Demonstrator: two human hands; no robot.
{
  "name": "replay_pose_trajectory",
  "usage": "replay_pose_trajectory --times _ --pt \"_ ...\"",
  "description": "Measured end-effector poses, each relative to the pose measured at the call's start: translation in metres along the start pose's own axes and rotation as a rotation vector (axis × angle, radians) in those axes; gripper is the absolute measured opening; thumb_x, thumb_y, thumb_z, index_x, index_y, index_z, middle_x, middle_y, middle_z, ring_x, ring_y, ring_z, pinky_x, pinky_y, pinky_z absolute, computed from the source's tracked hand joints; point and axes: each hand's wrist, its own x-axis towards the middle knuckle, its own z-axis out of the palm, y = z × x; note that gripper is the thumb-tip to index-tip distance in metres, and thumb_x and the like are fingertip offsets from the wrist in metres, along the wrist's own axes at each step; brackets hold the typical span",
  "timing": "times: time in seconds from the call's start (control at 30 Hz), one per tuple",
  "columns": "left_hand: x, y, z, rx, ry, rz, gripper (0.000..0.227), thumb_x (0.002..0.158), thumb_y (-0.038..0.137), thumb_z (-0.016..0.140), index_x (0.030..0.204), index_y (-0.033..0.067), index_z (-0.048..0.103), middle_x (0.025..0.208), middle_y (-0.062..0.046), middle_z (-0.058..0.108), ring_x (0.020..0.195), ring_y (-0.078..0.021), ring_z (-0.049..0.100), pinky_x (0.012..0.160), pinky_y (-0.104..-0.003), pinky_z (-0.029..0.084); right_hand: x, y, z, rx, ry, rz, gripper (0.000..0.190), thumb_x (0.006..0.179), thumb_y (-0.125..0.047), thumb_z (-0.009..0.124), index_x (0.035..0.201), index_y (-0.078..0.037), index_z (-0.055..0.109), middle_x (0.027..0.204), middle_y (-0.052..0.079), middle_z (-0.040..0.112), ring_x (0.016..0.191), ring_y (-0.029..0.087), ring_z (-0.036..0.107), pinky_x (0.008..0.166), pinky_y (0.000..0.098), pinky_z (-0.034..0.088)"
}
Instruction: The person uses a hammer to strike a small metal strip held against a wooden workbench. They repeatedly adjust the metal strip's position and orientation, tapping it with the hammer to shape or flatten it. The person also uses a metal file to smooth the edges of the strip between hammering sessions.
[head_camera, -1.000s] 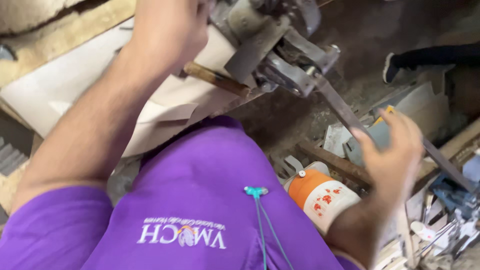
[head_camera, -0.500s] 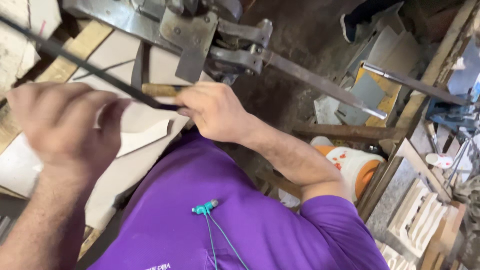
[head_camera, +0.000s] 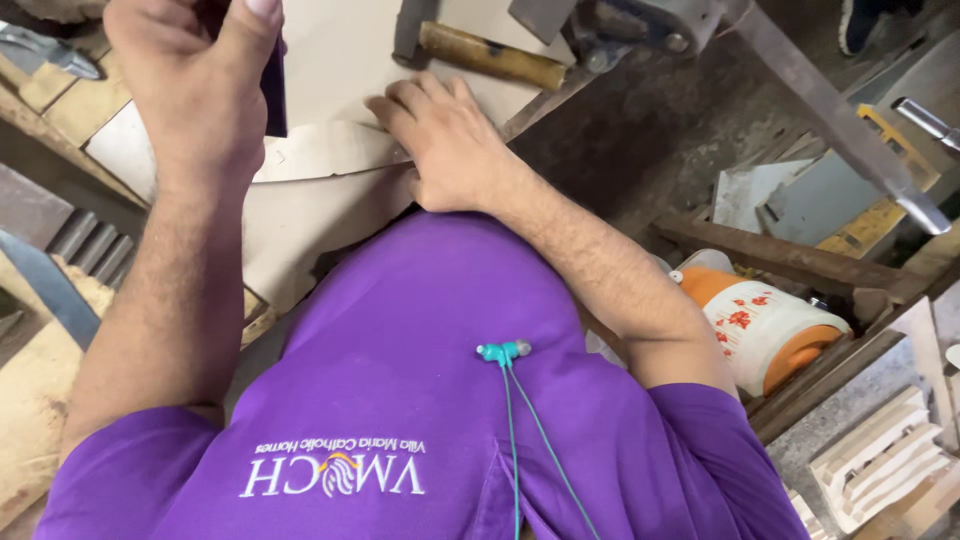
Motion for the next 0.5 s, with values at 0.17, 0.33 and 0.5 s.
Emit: replay_pose_trajectory --times 0.17,0.33,0.5 --pt "0.009 -0.010 0.001 -0.192 -0.011 0.043 0.019 0.114 0.004 0.080 0.102 -0.0039 0.068 0.088 0.000 0.066 0.077 -0.0090 0.057 0.069 -0.024 0.041 -0.001 0.006 0.010 0.035 -0.257 0.174 0.044 0.063 -0.012 0.074 0.105 0.002 0.073 0.097 0.015 0.069 0.098 0.036 0.065 0.089 0.0474 0.053" --pt "0.008 -0.005 -0.006 -0.320 0.072 -0.011 0.013 0.112 -0.003 0.075 0.100 -0.0040 0.068 0.089 -0.005 0.068 0.080 -0.0126 0.060 0.072 -0.025 0.041 -0.020 0.005 -0.032 0.499 -0.057 0.486 0.044 0.072 -0.007 0.081 0.113 0.003 0.071 0.095 0.009 0.072 0.084 0.019 0.071 0.073 0.0311 0.059" --pt "0.010 -0.040 0.016 -0.612 0.073 -0.022 0.032 0.104 -0.014 0.076 0.082 0.0031 0.063 0.076 0.000 0.060 0.068 -0.0121 0.055 0.063 -0.026 0.041 -0.029 0.010 -0.058 1.104 0.258 0.417 0.055 0.094 -0.014 0.085 0.134 0.001 0.050 0.116 0.006 0.070 0.107 0.014 0.070 0.096 0.0288 0.061"
